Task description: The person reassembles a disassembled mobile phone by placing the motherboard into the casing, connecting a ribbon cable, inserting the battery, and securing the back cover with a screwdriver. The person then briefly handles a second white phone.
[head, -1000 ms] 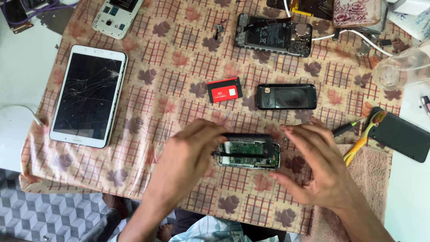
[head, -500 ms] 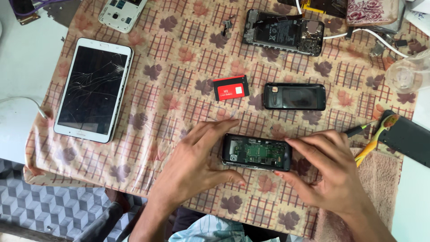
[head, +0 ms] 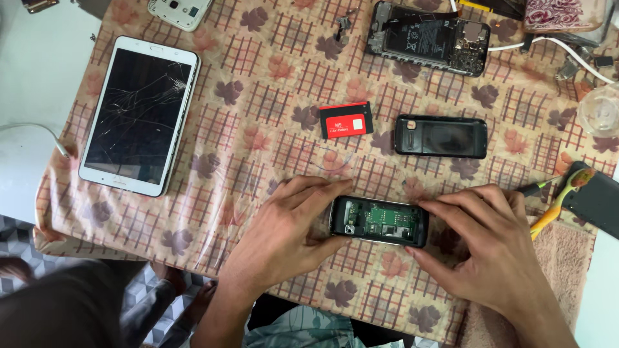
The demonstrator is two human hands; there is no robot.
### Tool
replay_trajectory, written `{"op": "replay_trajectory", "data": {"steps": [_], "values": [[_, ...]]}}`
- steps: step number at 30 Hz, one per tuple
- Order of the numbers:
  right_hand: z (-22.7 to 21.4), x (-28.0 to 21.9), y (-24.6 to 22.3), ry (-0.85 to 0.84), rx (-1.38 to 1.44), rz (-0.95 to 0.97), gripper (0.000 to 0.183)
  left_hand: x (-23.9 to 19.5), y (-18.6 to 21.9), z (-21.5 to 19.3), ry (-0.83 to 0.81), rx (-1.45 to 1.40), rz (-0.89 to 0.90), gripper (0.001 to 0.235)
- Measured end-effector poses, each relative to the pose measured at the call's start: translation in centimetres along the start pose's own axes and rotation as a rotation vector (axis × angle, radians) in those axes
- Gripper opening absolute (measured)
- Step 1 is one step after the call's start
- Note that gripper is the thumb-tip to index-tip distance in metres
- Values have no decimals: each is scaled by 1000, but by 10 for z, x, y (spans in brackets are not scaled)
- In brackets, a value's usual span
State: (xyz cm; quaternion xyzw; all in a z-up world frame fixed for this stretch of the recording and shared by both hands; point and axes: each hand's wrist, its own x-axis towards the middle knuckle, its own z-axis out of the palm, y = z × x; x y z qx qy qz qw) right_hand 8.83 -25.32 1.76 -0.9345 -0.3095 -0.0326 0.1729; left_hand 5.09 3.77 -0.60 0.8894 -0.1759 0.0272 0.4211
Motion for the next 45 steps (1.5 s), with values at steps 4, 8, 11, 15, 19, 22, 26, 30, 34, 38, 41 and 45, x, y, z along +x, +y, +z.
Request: {"op": "replay_trajectory", "data": {"steps": [4,8,11,15,19,22,26,30,34,38,41,45], "values": [[-1,2,-5,-29,23,67,62,-1,-2,3,-37,-40,-21,70],[-3,4,-6,-29,8,42,64,-1,-3,3,-25,-51,-15,71],[-3,4,-6,-32,5,26,67,-1,-3,2,-25,-59,-20,72],[-3,4,-7,-43,11,26,68,-2,-3,1,4,-69,6,69],[-5,6,-9,-27,28,1,63,-1,-5,1,-24,-100,-27,68],[-6,8,-11,-13,43,-8,59,-2,-6,2,-46,-122,-51,66],[-7,8,-12,-40,54,12,57,-2,-6,2,-24,-74,21,65],[-6,7,-10,-52,67,28,58,-2,-5,2,-37,-73,20,61],[-4,8,-8,-42,93,16,58,-1,-3,2,-26,-64,15,59],[-5,10,-8,-72,133,30,60,0,-3,2,-39,-45,18,53],[-5,10,-10,-77,149,12,59,1,-4,1,-54,-9,51,47],[-5,9,-11,-72,116,-3,58,1,-3,-1,-49,0,95,45]]}}
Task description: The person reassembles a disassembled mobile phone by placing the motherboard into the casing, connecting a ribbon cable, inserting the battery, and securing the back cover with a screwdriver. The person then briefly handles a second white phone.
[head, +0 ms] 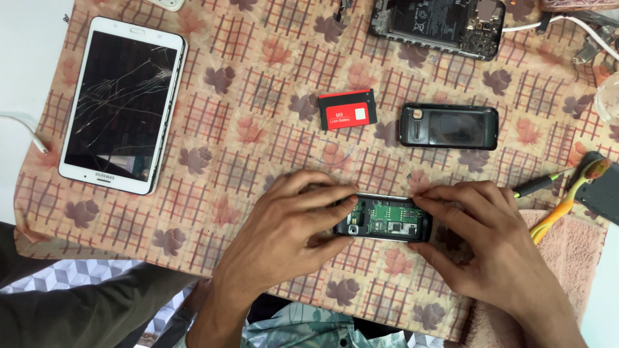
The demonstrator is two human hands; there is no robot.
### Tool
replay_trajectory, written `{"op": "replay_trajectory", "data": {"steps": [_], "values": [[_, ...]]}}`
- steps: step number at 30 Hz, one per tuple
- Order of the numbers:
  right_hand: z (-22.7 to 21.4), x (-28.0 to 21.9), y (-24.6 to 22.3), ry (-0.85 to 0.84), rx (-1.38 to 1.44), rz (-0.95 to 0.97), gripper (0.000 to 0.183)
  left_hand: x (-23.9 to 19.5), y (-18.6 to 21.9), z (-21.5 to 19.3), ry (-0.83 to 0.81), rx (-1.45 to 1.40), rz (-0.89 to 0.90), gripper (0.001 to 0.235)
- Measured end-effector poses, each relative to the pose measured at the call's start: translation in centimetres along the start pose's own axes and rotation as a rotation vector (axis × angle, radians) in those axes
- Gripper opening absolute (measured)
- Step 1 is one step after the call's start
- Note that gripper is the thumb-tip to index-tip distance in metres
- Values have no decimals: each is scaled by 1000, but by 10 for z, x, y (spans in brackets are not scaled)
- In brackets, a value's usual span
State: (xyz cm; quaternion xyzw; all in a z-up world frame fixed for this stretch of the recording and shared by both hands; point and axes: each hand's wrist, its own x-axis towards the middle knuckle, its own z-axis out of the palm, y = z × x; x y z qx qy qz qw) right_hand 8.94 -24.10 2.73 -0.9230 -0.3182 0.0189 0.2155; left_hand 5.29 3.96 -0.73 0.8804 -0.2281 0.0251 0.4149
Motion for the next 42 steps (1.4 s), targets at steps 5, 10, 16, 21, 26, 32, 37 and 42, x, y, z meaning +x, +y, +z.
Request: {"op": "replay_trajectory", "data": {"steps": [5,10,16,21,26,32,37,42], "values": [[0,0,0,-28,13,38,60,-2,1,-4,12,21,34,43],[-3,3,-2,-92,78,134,60,-1,1,-5,17,44,64,46],[-4,-3,1,-91,-13,109,59,-4,1,-1,25,43,71,43],[-2,-7,3,-26,-41,34,61,-6,-2,3,86,58,120,42],[2,-8,1,53,-106,-72,65,-8,-2,7,44,90,85,40],[7,-4,1,21,-7,-1,60,-9,-4,15,79,224,160,44],[4,-7,0,29,-56,-32,67,-13,-3,18,92,377,231,48],[2,-8,-3,32,-126,-79,58,-13,-3,19,124,397,222,47]]}}
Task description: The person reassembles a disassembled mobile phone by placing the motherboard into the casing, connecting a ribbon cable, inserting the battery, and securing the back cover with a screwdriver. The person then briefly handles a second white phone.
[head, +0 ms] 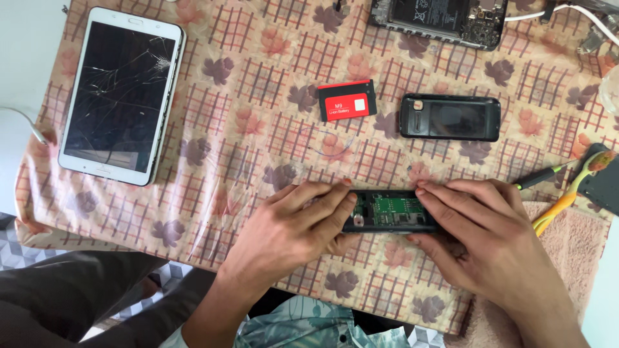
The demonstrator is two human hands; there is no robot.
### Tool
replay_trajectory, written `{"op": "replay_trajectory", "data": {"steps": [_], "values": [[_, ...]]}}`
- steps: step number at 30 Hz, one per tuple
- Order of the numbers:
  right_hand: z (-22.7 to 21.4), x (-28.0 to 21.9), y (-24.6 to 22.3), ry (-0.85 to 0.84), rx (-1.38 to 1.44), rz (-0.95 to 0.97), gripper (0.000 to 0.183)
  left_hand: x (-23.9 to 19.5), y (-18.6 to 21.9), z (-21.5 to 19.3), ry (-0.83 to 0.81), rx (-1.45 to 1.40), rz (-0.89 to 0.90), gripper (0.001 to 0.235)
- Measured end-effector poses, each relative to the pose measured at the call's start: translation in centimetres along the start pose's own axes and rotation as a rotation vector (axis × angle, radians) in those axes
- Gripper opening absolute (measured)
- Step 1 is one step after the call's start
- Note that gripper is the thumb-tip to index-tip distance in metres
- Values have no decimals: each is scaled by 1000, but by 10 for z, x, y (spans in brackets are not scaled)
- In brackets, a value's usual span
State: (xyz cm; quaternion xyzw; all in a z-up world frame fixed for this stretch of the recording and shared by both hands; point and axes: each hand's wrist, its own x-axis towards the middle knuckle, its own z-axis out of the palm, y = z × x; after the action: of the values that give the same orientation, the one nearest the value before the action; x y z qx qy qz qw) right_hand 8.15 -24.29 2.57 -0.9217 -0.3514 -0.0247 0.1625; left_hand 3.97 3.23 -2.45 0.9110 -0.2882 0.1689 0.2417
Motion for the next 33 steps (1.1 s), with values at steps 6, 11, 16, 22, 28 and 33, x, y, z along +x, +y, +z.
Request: {"op": "replay_trajectory", "data": {"steps": [6,11,16,22,28,33], "values": [[3,-1,0,3,-51,-33,54,-2,-2,6,78,-42,-20,40],[4,-2,1,-7,-68,-22,54,-4,-1,6,116,1,13,26],[2,-1,1,-24,-49,-8,55,-3,5,-6,126,-72,-6,27],[3,-1,1,7,0,2,51,6,9,-16,107,-80,-33,29],[6,-3,1,-4,-28,5,52,6,11,-16,116,-81,-28,28],[4,0,-2,19,-35,-16,52,4,11,-10,125,-87,-34,27]]}}
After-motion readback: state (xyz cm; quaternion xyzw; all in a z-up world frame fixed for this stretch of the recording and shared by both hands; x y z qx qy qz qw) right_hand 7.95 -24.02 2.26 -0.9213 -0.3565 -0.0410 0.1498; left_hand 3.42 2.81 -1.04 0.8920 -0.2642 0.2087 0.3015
